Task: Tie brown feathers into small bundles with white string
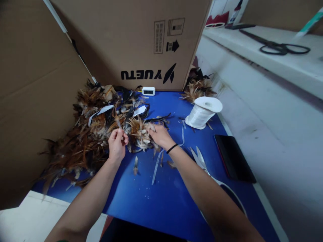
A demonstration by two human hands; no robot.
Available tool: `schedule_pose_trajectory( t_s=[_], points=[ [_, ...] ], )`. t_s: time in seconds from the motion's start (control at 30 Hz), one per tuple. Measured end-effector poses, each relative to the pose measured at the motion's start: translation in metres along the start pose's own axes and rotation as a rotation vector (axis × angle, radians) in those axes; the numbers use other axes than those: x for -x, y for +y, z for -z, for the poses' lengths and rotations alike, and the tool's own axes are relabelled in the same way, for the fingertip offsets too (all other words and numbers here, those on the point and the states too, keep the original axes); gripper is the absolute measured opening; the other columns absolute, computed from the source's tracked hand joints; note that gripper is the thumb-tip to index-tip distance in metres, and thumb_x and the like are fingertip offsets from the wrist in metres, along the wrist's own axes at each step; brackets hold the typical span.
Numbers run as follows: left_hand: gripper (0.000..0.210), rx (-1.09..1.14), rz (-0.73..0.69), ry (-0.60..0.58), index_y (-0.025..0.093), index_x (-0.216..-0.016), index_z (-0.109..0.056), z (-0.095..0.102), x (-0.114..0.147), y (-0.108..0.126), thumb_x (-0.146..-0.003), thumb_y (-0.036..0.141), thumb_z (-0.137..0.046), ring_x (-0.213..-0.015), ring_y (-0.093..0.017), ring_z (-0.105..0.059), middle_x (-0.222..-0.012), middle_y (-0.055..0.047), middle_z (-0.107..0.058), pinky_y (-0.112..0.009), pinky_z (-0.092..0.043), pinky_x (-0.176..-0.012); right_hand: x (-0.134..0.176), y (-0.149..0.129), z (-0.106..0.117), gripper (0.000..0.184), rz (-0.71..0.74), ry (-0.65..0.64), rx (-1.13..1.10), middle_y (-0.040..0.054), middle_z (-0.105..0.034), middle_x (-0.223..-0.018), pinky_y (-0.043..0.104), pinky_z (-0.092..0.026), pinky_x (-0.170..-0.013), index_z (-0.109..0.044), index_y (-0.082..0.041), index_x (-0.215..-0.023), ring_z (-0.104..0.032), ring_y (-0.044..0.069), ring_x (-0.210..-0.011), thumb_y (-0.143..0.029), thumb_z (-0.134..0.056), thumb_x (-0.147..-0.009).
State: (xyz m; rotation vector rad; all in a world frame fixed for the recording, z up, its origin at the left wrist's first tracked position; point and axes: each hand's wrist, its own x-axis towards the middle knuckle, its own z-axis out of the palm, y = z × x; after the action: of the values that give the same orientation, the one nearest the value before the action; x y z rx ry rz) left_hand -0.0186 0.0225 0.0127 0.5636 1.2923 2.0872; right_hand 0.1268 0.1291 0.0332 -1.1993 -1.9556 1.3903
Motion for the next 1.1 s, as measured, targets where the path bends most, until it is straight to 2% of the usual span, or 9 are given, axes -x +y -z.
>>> schedule_pose_trajectory(
  t_s=[0.1,0.23,0.4,0.5,0.7,0.8,0.87,1.0,1.1],
  points=[
    [0.028,-0.002,-0.003,-0.003,0.017,-0.074,-0.051,0.001,0.0,0.0,-0.074,0.04,-0.066,-0.039,-0.005,-0.044,-0.054,0.004,-0.055,-0.015,-0.03,-0.037,0.007,-0.015,0.01,0.017,-0.16,-0.054,-0.297,0.0085,-0.064,-0.083,0.024,-0.048,-0.052,-0.06,-0.014,-0.084,-0.06,0.014,-0.065,-0.029,-0.052,-0.082],
    [0.029,0.001,-0.004,-0.002,0.017,-0.073,-0.051,0.001,0.0,0.0,-0.073,0.04,-0.067,-0.039,-0.005,-0.044,-0.054,0.004,-0.055,-0.015,-0.031,-0.038,0.007,-0.024,0.024,0.028,-0.156,-0.132,-0.532,0.0136,-0.065,-0.099,0.029,-0.053,-0.062,-0.056,-0.016,-0.106,-0.064,0.018,-0.079,-0.035,-0.048,-0.087],
    [0.027,0.009,0.011,-0.01,0.017,-0.073,-0.051,0.0,0.0,0.0,-0.073,0.039,-0.068,-0.04,-0.005,-0.045,-0.054,0.004,-0.055,-0.016,-0.032,-0.038,-0.004,-0.009,0.035,0.032,-0.168,-0.03,-0.333,0.0128,-0.061,-0.11,0.029,-0.054,-0.064,-0.057,-0.019,-0.109,-0.061,0.02,-0.09,-0.04,-0.049,-0.086],
    [0.028,0.015,0.006,-0.019,0.017,-0.072,-0.052,-0.001,0.0,0.0,-0.072,0.039,-0.069,-0.04,-0.005,-0.045,-0.054,0.004,-0.054,-0.016,-0.033,-0.038,-0.008,0.0,0.042,0.032,-0.132,0.011,-0.281,0.0129,-0.063,-0.106,0.029,-0.053,-0.066,-0.059,-0.017,-0.104,-0.063,0.019,-0.087,-0.041,-0.048,-0.086],
    [0.029,0.013,0.013,-0.012,0.016,-0.072,-0.052,-0.002,0.001,0.001,-0.071,0.039,-0.07,-0.04,-0.005,-0.045,-0.053,0.004,-0.054,-0.016,-0.033,-0.038,-0.003,0.008,0.045,0.013,0.232,0.25,0.252,0.0034,-0.067,-0.081,0.029,-0.047,-0.074,-0.066,-0.018,-0.084,-0.06,0.015,-0.073,-0.02,-0.057,-0.075],
    [0.028,0.001,0.008,-0.007,0.016,-0.073,-0.052,-0.001,0.0,0.0,-0.072,0.039,-0.069,-0.04,-0.006,-0.045,-0.053,0.004,-0.054,-0.016,-0.032,-0.037,0.011,0.0,0.031,0.016,0.304,0.173,0.384,0.0023,-0.066,-0.08,0.027,-0.046,-0.071,-0.066,-0.019,-0.083,-0.058,0.013,-0.068,-0.015,-0.053,-0.075],
    [0.028,-0.004,0.004,-0.003,0.017,-0.073,-0.052,0.0,0.0,0.0,-0.072,0.039,-0.069,-0.04,-0.006,-0.045,-0.053,0.003,-0.055,-0.016,-0.032,-0.037,0.022,-0.007,0.016,0.017,0.361,0.05,0.419,0.0028,-0.065,-0.084,0.026,-0.045,-0.071,-0.066,-0.019,-0.089,-0.058,0.013,-0.07,-0.019,-0.055,-0.077],
    [0.029,-0.007,-0.016,-0.008,0.017,-0.073,-0.052,0.001,-0.001,-0.001,-0.073,0.041,-0.068,-0.039,-0.005,-0.045,-0.053,0.004,-0.055,-0.016,-0.031,-0.037,0.035,-0.017,-0.011,0.036,0.477,-0.039,0.632,0.0094,-0.059,-0.107,0.03,-0.044,-0.079,-0.06,-0.02,-0.11,-0.057,0.02,-0.092,-0.03,-0.062,-0.076],
    [0.029,-0.003,-0.015,-0.006,0.017,-0.073,-0.052,0.001,-0.001,-0.001,-0.073,0.041,-0.067,-0.038,-0.005,-0.044,-0.053,0.004,-0.055,-0.016,-0.03,-0.037,0.028,-0.015,-0.019,0.023,0.444,-0.078,0.674,0.0092,-0.061,-0.1,0.029,-0.043,-0.078,-0.064,-0.019,-0.099,-0.058,0.019,-0.09,-0.016,-0.053,-0.079]
  ],
)
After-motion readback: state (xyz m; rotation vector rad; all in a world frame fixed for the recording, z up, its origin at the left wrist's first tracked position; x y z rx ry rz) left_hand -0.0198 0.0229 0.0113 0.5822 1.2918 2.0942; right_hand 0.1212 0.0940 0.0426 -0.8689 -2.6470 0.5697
